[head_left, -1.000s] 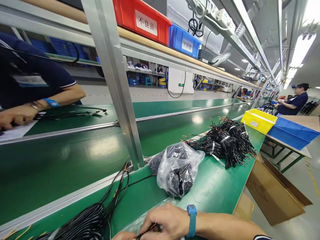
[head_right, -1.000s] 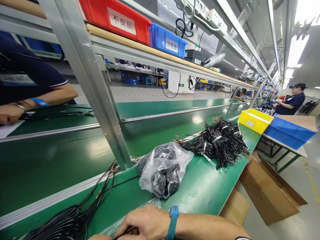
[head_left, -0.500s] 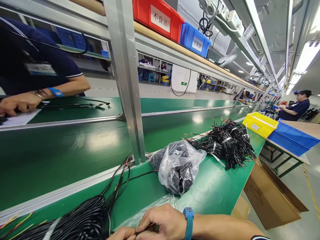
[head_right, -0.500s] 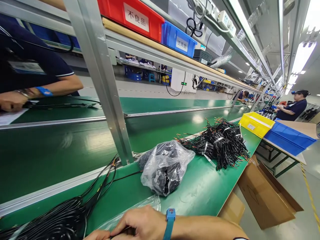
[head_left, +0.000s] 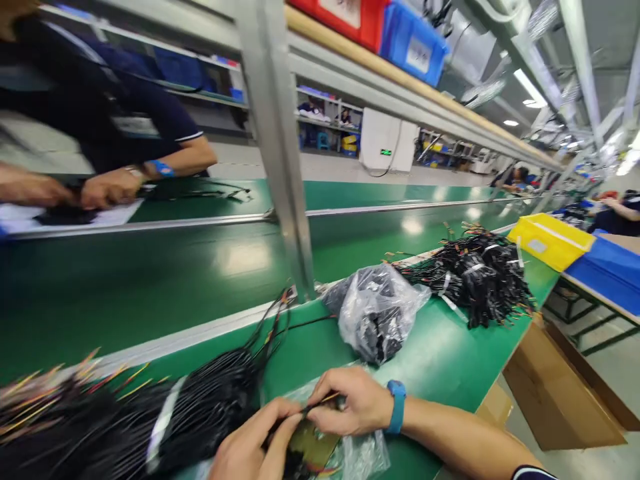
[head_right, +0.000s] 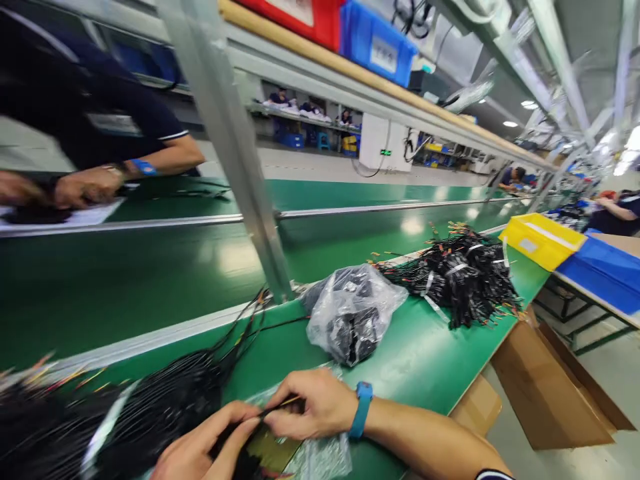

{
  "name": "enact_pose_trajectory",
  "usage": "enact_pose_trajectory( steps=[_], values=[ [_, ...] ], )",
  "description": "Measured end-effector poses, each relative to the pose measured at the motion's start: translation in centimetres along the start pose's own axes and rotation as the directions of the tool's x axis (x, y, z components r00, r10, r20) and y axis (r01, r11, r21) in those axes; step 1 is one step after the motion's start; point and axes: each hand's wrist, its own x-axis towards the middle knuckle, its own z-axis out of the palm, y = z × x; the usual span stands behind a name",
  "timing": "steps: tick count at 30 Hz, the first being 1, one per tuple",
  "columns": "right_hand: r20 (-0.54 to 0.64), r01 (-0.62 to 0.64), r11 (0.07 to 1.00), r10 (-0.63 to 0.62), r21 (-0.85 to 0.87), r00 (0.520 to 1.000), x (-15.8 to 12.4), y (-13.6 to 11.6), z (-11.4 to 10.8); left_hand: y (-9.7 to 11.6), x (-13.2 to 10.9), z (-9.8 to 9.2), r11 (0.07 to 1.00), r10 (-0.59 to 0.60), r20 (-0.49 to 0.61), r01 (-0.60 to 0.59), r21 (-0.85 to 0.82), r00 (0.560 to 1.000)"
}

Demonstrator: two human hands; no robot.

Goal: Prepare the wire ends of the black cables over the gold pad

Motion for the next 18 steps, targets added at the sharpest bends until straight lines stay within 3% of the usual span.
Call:
enact_pose_trajectory(
  steps=[5,11,18],
  values=[
    [-0.012,0.019,0.993,-0.017,0.115,1.000,-0.5,-2.4,-1.2,2.8,-0.3,0.7,0.998,-0.063,-0.021,0.063,-0.014,0.998],
    [0.068,-0.019,0.983,0.007,0.185,0.998,-0.4,-2.5,-1.8,3.1,-0.9,1.0,0.984,-0.163,0.037,0.166,-0.063,0.986],
    [0.123,-0.036,0.989,0.018,0.140,0.992,-0.3,-2.4,-2.7,3.8,-0.7,0.2,0.988,-0.133,0.073,0.138,-0.073,0.988]
  ],
)
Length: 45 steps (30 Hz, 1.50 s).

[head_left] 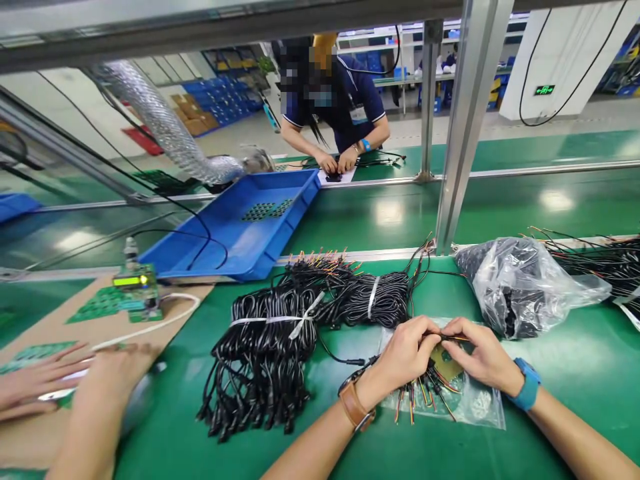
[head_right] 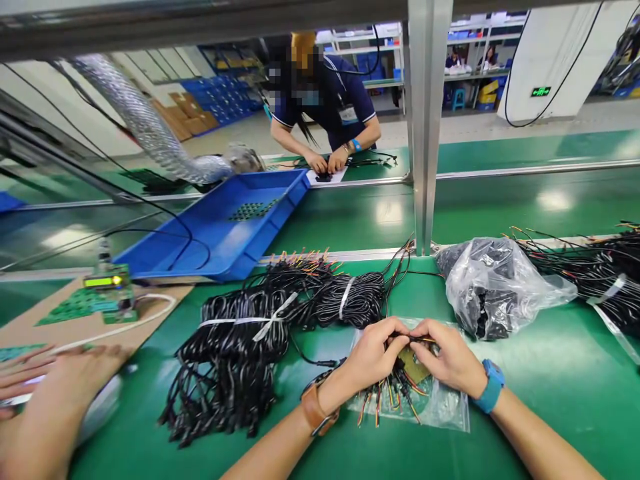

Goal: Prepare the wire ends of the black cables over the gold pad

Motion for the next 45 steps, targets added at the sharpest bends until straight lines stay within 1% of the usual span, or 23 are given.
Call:
enact_pose_trajectory(
  steps=[7,13,19,21,23,24,25,26,27,28,29,30,31,33,34,38,40,42,45],
  values=[
    [0.013,0.004,1.000,-0.004,-0.024,1.000,0.1,-0.2,0.1,0.0,-0.1,0.0,1.000,-0.009,-0.004,0.009,0.014,1.000],
    [-0.022,0.043,0.999,-0.043,0.007,0.999,0.2,-0.4,0.4,-0.1,-0.2,0.4,0.999,-0.039,-0.037,0.040,0.014,0.999],
    [-0.004,0.026,0.999,-0.026,0.019,1.000,0.4,-0.6,0.6,-0.3,-0.1,0.6,0.998,-0.060,-0.025,0.060,-0.019,0.998],
    [0.028,0.049,0.999,-0.048,-0.016,0.998,0.5,-1.0,0.0,-0.2,0.0,0.3,0.998,-0.057,-0.023,0.056,-0.030,0.998],
    [0.022,0.086,0.993,-0.085,-0.075,0.996,0.4,-1.5,-1.5,0.1,0.0,-0.3,0.999,-0.033,-0.032,0.032,-0.029,0.999],
    [-0.021,0.090,0.989,-0.094,-0.116,0.995,0.3,-1.6,-2.6,0.2,0.1,-0.7,1.000,-0.016,-0.037,0.016,-0.022,0.999],
    [-0.105,0.067,0.984,-0.085,-0.165,0.991,0.2,-1.6,-3.8,0.4,0.1,-1.2,1.000,0.004,-0.034,-0.005,-0.011,0.999],
    [-0.212,0.010,0.975,-0.058,-0.220,0.976,0.0,-1.5,-5.1,0.6,0.1,-1.6,0.999,0.032,-0.015,-0.032,0.002,0.999],
    [-0.317,-0.071,0.959,-0.021,-0.273,0.948,-0.1,-1.1,-6.4,0.8,0.1,-2.0,0.998,0.066,0.021,-0.066,0.015,0.998],
    [-0.394,-0.174,0.925,0.029,-0.339,0.919,-0.2,-0.6,-7.5,0.9,0.1,-2.3,0.994,0.102,0.068,-0.104,0.027,0.992],
    [-0.431,-0.262,0.868,0.063,-0.421,0.900,-0.3,0.1,-8.5,0.9,0.1,-2.5,0.989,0.135,0.113,-0.140,0.042,0.984],
    [-0.424,-0.317,0.802,0.088,-0.506,0.901,-0.3,0.9,-9.2,0.9,0.0,-2.5,0.983,0.160,0.143,-0.171,0.065,0.977],
    [-0.385,-0.335,0.736,0.110,-0.588,0.917,-0.3,1.6,-9.6,0.8,0.0,-2.4,0.977,0.173,0.151,-0.189,0.098,0.973],
    [-0.286,-0.318,0.628,0.155,-0.710,0.946,-0.3,2.9,-9.7,0.5,0.0,-1.8,0.965,0.174,0.117,-0.193,0.179,0.978],
    [-0.245,-0.301,0.594,0.176,-0.746,0.953,-0.3,3.3,-9.6,0.3,0.0,-1.5,0.960,0.168,0.086,-0.183,0.211,0.982],
    [-0.157,-0.268,0.540,0.243,-0.798,0.957,-0.6,3.8,-8.9,0.3,0.4,-0.3,0.946,0.132,-0.024,-0.119,0.301,0.991],
    [-0.150,-0.265,0.514,0.255,-0.816,0.955,-0.8,3.7,-8.7,0.8,1.0,-0.1,0.915,0.107,-0.043,-0.082,0.394,0.993],
    [-0.161,-0.269,0.484,0.254,-0.832,0.954,-0.8,3.6,-8.5,1.4,2.1,-0.1,0.855,0.071,-0.018,-0.051,0.517,0.997],
    [-0.177,-0.281,0.452,0.260,-0.847,0.949,-0.6,3.5,-8.2,2.4,5.1,0.1,0.707,-0.036,0.034,0.001,0.707,0.999]
  ],
)
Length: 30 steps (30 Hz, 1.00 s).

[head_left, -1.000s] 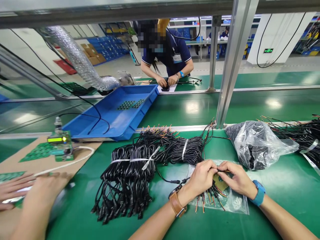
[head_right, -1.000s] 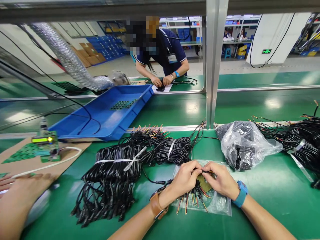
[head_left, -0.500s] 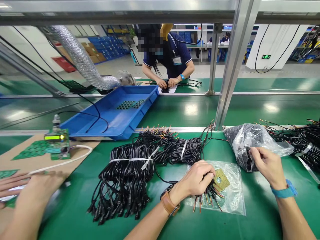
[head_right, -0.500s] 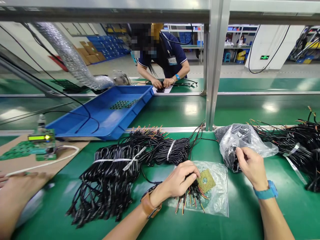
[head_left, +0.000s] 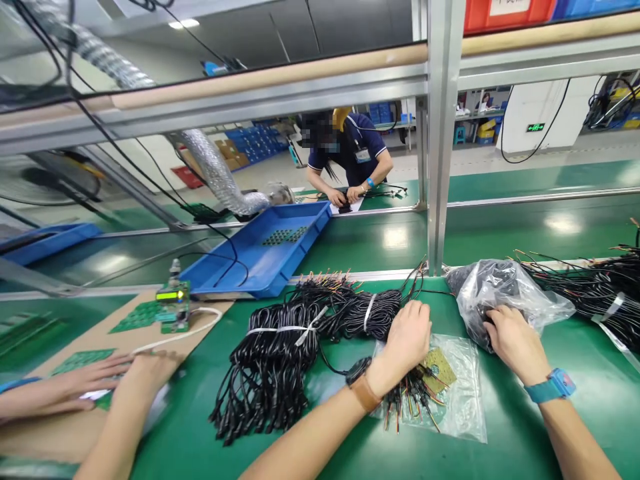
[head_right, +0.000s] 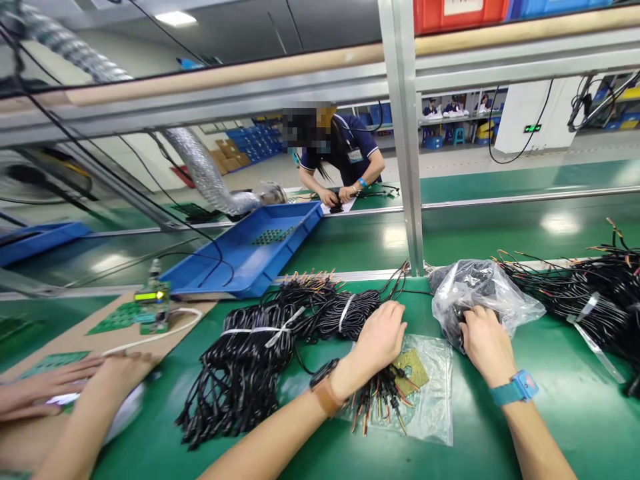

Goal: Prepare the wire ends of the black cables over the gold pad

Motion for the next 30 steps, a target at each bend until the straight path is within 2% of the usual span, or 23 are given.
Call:
enact_pose_trajectory(
  steps=[2,4,5,7,10,14,18,23,27,30],
  values=[
    [0.007,-0.014,1.000,0.014,-0.027,1.000,0.1,-0.3,-0.1,0.5,2.6,0.0,0.984,-0.101,0.055,0.091,0.152,0.993],
    [0.001,-0.026,0.998,0.026,-0.062,1.000,0.3,-0.7,-0.2,0.9,5.1,0.4,0.937,-0.274,0.110,0.240,0.253,0.955],
    [-0.009,-0.028,0.997,0.027,-0.078,1.000,0.3,-0.8,-0.2,0.9,6.2,0.6,0.924,-0.315,0.123,0.274,0.268,0.941],
    [-0.039,-0.018,0.995,0.015,-0.099,0.999,0.3,-0.9,-0.2,0.5,7.9,1.1,0.916,-0.351,0.161,0.302,0.265,0.923],
    [-0.091,0.012,0.995,-0.021,-0.099,0.996,0.1,-0.9,0.1,-0.9,8.9,1.0,0.944,-0.306,0.255,0.258,0.206,0.917],
    [-0.103,0.015,0.997,-0.023,-0.076,0.994,0.2,-0.7,0.5,-3.0,8.1,-1.3,0.994,-0.109,0.336,0.093,0.064,0.935],
    [-0.063,-0.014,0.997,0.009,-0.072,0.998,0.4,-0.7,0.4,-4.2,6.8,-3.3,0.997,0.048,0.344,-0.024,-0.074,0.938],
    [-0.008,0.026,1.000,-0.026,0.007,1.000,-0.1,0.0,0.5,-4.4,5.6,-3.4,0.965,0.093,0.249,-0.026,-0.262,0.964],
    [0.042,0.036,0.996,-0.040,0.082,0.998,-0.2,0.7,0.8,-3.9,4.5,-3.8,0.947,0.064,0.127,-0.020,-0.321,0.990],
    [0.075,0.010,0.996,-0.017,0.091,0.997,0.1,0.7,0.8,-3.4,3.0,-4.2,0.925,0.098,0.094,-0.055,-0.377,0.991]
  ],
)
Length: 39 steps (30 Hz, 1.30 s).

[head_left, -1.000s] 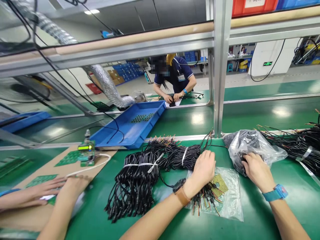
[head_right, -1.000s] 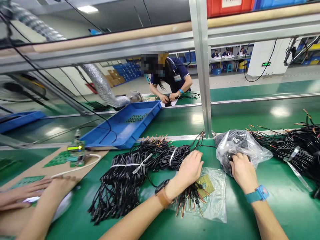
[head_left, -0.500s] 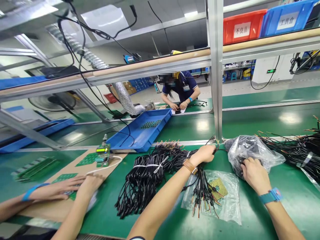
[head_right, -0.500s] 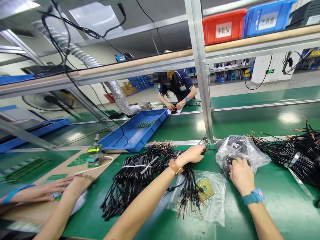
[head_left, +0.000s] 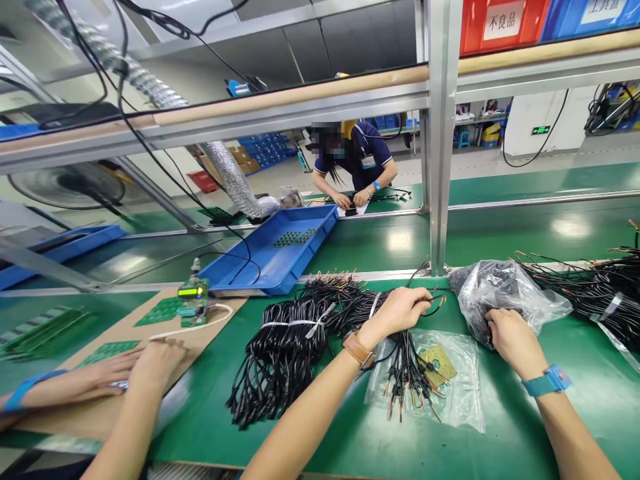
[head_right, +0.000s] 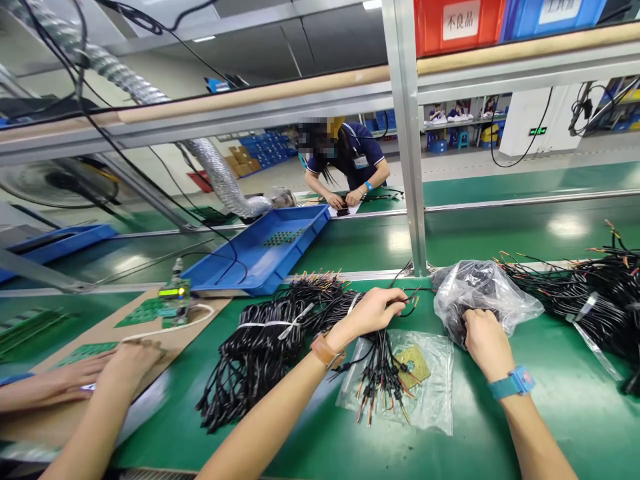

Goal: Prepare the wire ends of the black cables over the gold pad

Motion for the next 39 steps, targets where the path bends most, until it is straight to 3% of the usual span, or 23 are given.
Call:
enact_pose_trajectory(
  steps=[7,13,20,22,25,28,31,35,39],
  values=[
    [-0.074,-0.098,0.994,0.094,-0.053,0.993,0.2,-1.1,-0.4,-0.5,-4.3,2.4,0.980,0.188,-0.012,-0.187,0.061,0.982],
    [-0.113,-0.119,0.981,0.103,-0.151,0.988,0.0,-1.4,-0.5,-0.5,-5.6,5.0,0.940,0.289,0.033,-0.290,0.182,0.957],
    [-0.200,-0.101,0.987,0.075,-0.124,0.977,0.2,-1.4,-0.6,-0.4,-6.6,5.7,0.932,0.361,-0.021,-0.360,0.043,0.932],
    [-0.239,-0.068,0.994,0.045,-0.090,0.970,0.3,-1.4,-0.9,-0.5,-6.8,5.7,0.932,0.364,-0.037,-0.363,0.023,0.931],
    [-0.318,-0.030,1.000,0.027,-0.005,0.948,0.1,-1.6,-1.8,-0.5,-6.9,5.9,0.945,0.311,-0.029,-0.305,0.121,0.950],
    [-0.433,-0.052,0.984,0.121,0.169,0.893,-0.4,-2.0,-3.0,-0.3,-6.9,6.2,0.941,0.246,0.003,-0.239,0.239,0.969],
    [-0.502,0.060,0.919,0.157,0.390,0.850,-1.1,-2.9,-4.0,0.0,-7.0,6.4,0.939,0.224,0.038,-0.226,0.258,0.974],
    [-0.422,0.252,0.769,0.025,0.588,0.906,-1.4,-4.4,-4.5,0.0,-7.2,6.4,0.956,0.173,0.062,-0.183,0.229,0.983],
    [-0.311,0.286,0.720,-0.103,0.633,0.945,-1.2,-5.5,-3.7,0.1,-7.3,6.1,0.957,0.164,0.108,-0.184,0.224,0.981]
  ],
)
